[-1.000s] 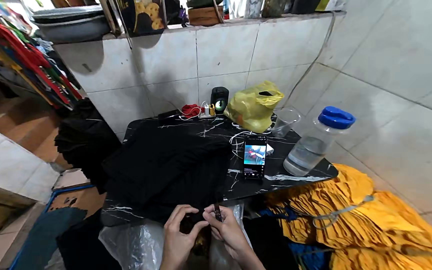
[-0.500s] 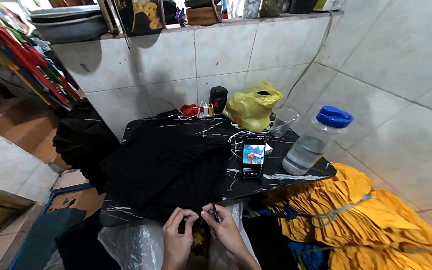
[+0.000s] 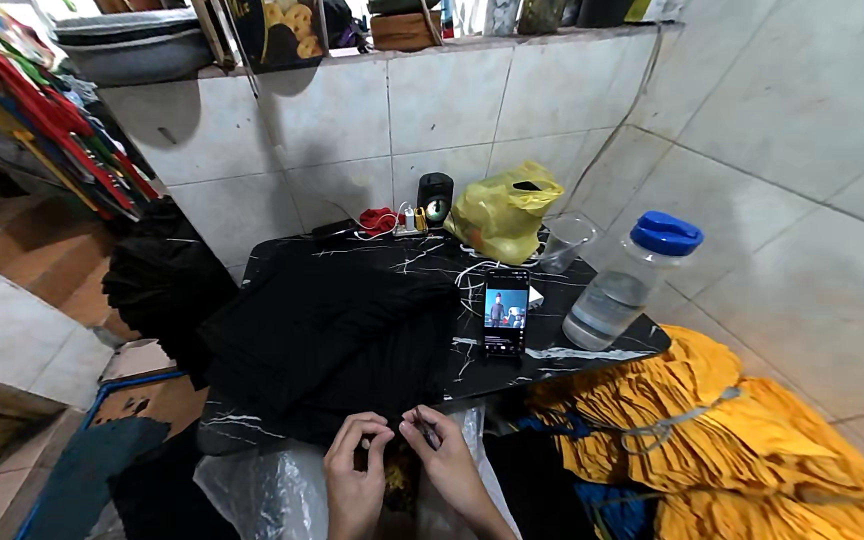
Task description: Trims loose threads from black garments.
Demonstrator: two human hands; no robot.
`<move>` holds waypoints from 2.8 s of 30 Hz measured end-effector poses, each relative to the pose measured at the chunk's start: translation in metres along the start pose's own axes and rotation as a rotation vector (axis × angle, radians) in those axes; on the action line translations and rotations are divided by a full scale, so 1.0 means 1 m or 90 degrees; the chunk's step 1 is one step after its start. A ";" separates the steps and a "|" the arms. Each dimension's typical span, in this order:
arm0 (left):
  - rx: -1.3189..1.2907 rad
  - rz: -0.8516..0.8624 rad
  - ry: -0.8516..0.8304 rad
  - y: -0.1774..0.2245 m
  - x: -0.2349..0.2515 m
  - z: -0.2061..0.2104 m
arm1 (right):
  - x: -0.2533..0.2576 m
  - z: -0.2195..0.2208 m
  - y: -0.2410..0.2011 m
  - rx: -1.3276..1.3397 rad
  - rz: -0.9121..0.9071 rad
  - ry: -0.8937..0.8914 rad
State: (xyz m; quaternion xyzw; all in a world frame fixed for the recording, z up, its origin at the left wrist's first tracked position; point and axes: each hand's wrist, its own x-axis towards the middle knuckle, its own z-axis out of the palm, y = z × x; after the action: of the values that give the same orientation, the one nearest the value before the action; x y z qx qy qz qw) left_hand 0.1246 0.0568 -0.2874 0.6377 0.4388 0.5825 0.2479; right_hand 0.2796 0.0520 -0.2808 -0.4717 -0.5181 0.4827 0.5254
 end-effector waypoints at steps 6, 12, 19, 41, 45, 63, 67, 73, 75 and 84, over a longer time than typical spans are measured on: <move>-0.112 -0.022 0.057 0.007 -0.008 0.011 | -0.002 0.003 0.001 -0.143 -0.106 0.052; -0.016 0.045 0.018 0.005 -0.003 -0.002 | -0.007 -0.017 -0.009 -0.489 -0.277 0.070; 0.013 0.064 -0.011 0.006 -0.005 -0.001 | -0.008 -0.012 -0.012 -0.585 -0.329 0.062; 0.206 -0.141 -0.528 0.003 0.004 -0.062 | 0.008 -0.013 -0.002 0.184 0.131 0.006; 0.138 -0.004 -0.263 -0.003 0.003 -0.060 | 0.009 -0.013 -0.003 0.215 0.167 0.010; 0.192 0.069 -0.082 -0.007 0.012 -0.004 | 0.005 -0.012 -0.014 0.242 0.197 0.017; 0.133 0.105 -0.061 -0.007 0.014 -0.005 | 0.005 -0.012 -0.012 0.129 0.102 0.029; 0.132 0.052 -0.140 -0.008 0.012 -0.014 | 0.004 -0.007 -0.014 0.101 0.045 0.051; 0.234 0.019 -0.160 -0.010 0.009 -0.012 | 0.003 -0.004 -0.017 0.078 0.027 0.046; 0.103 0.028 -0.217 0.008 -0.022 -0.011 | 0.005 -0.005 -0.018 0.035 -0.035 0.074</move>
State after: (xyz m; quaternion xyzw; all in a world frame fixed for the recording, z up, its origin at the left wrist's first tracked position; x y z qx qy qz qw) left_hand 0.1175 0.0325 -0.2904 0.7544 0.4217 0.4341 0.2541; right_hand 0.2846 0.0557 -0.2621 -0.4699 -0.4862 0.4540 0.5802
